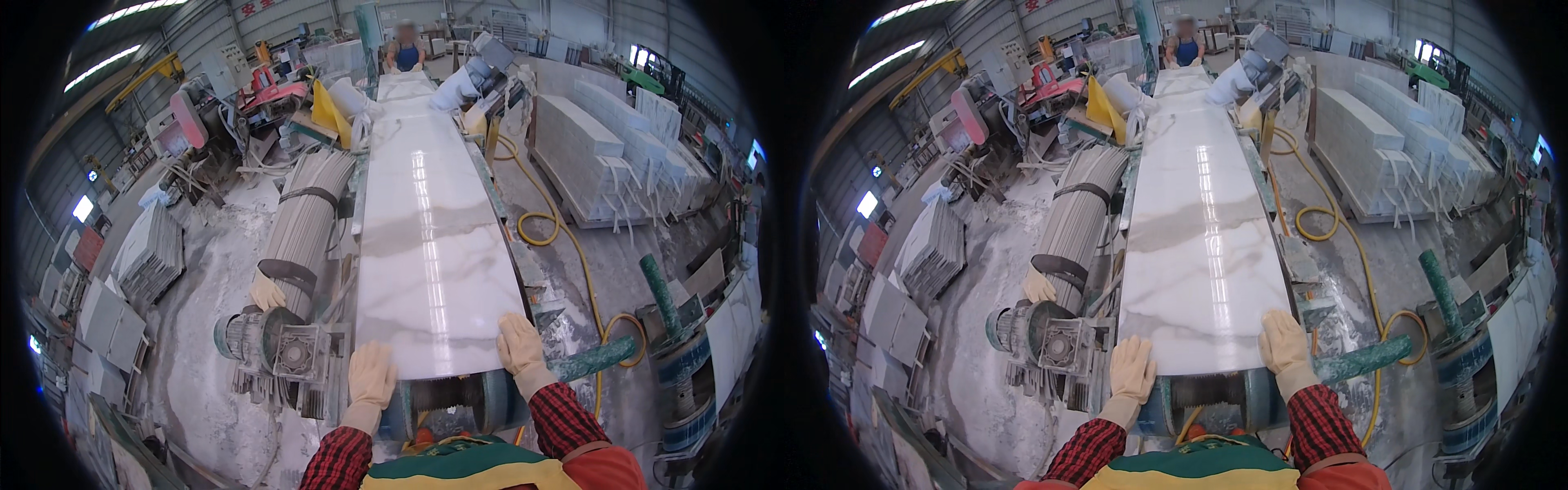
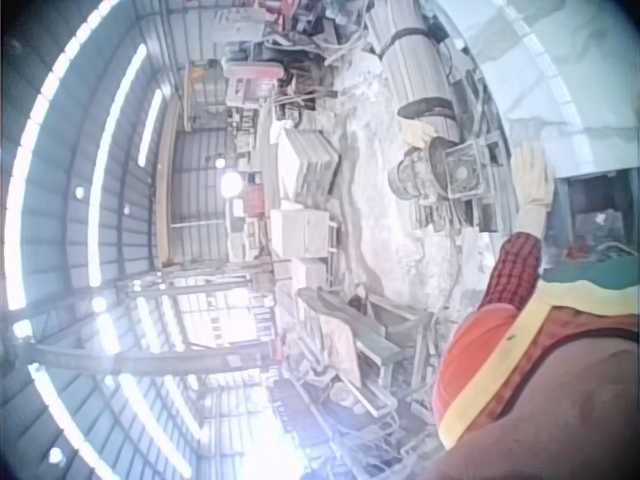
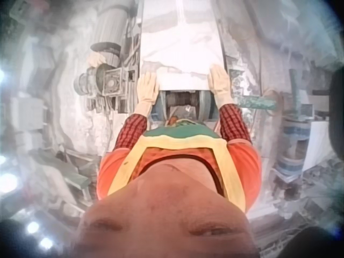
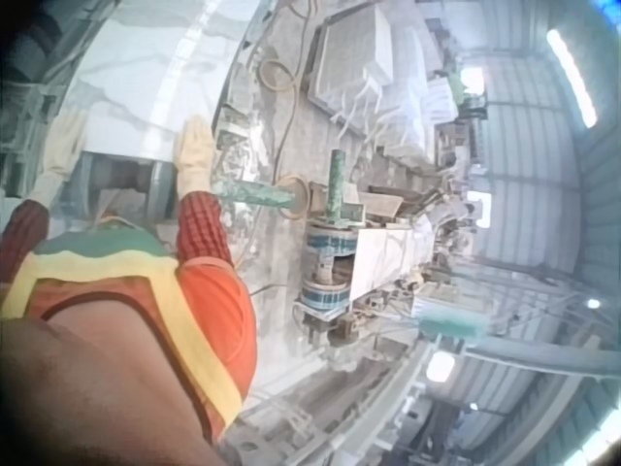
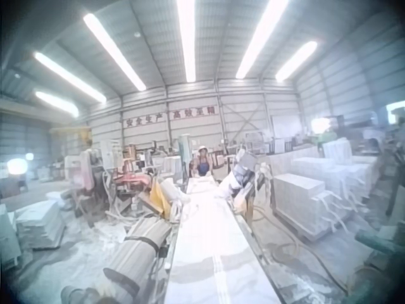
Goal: The person repeatedly picks up large white rectangular slabs from a conveyor belt and places them back onto the belt. The person wears gloves and handles each slab individually, moving it slightly forward along the conveyor line.
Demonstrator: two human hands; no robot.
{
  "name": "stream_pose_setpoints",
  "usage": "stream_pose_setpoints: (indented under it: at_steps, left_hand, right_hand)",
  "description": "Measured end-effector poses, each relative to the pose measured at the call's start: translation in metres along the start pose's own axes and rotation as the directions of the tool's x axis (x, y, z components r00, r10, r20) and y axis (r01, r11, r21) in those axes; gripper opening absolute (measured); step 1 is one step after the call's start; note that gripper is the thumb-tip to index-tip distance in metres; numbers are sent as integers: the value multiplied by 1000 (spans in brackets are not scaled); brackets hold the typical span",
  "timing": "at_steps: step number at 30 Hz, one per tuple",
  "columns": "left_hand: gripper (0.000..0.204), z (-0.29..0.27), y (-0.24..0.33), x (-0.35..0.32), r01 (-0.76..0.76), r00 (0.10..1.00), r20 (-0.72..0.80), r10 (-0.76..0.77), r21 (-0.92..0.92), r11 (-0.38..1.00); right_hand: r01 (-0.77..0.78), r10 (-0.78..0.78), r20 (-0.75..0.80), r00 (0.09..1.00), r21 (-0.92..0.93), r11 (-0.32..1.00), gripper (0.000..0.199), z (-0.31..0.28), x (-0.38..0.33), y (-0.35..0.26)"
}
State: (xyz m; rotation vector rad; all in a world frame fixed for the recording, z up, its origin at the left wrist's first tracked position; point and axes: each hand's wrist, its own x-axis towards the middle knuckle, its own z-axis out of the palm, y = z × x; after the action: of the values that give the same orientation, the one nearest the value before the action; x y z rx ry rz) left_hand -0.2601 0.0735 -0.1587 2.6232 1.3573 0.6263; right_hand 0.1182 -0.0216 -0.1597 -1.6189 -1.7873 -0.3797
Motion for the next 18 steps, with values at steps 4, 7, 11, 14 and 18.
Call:
stream_pose_setpoints:
  at_steps: [4, 7, 11, 14, 18]
  left_hand:
    - [50, 3, -1, -2, -60, 991, -116, 64, 39, 997]
    - [50, 4, 0, -4, -87, 983, -160, 95, 60, 994]
    - [50, 11, -3, -7, -92, 983, -149, 109, 117, 989]
    - [51, 10, -9, -1, -134, 983, -103, 149, 144, 981]
    - [54, 7, -18, 31, -170, 983, 76, 166, 45, 984]
  right_hand:
    - [-13, 13, 9, 1000, 9, 1000, 27, 0, 0, -1]
    - [-54, 53, 86, 995, 11, 998, 28, -4, -2, -1]
    - [-52, 57, 132, 990, -42, 998, 36, -1, -6, 0]
    - [-67, 67, 240, 968, -10, 998, 48, 5, -8, 11]
    - [-88, 111, 287, 951, -92, 992, 61, 16, -3, 22]
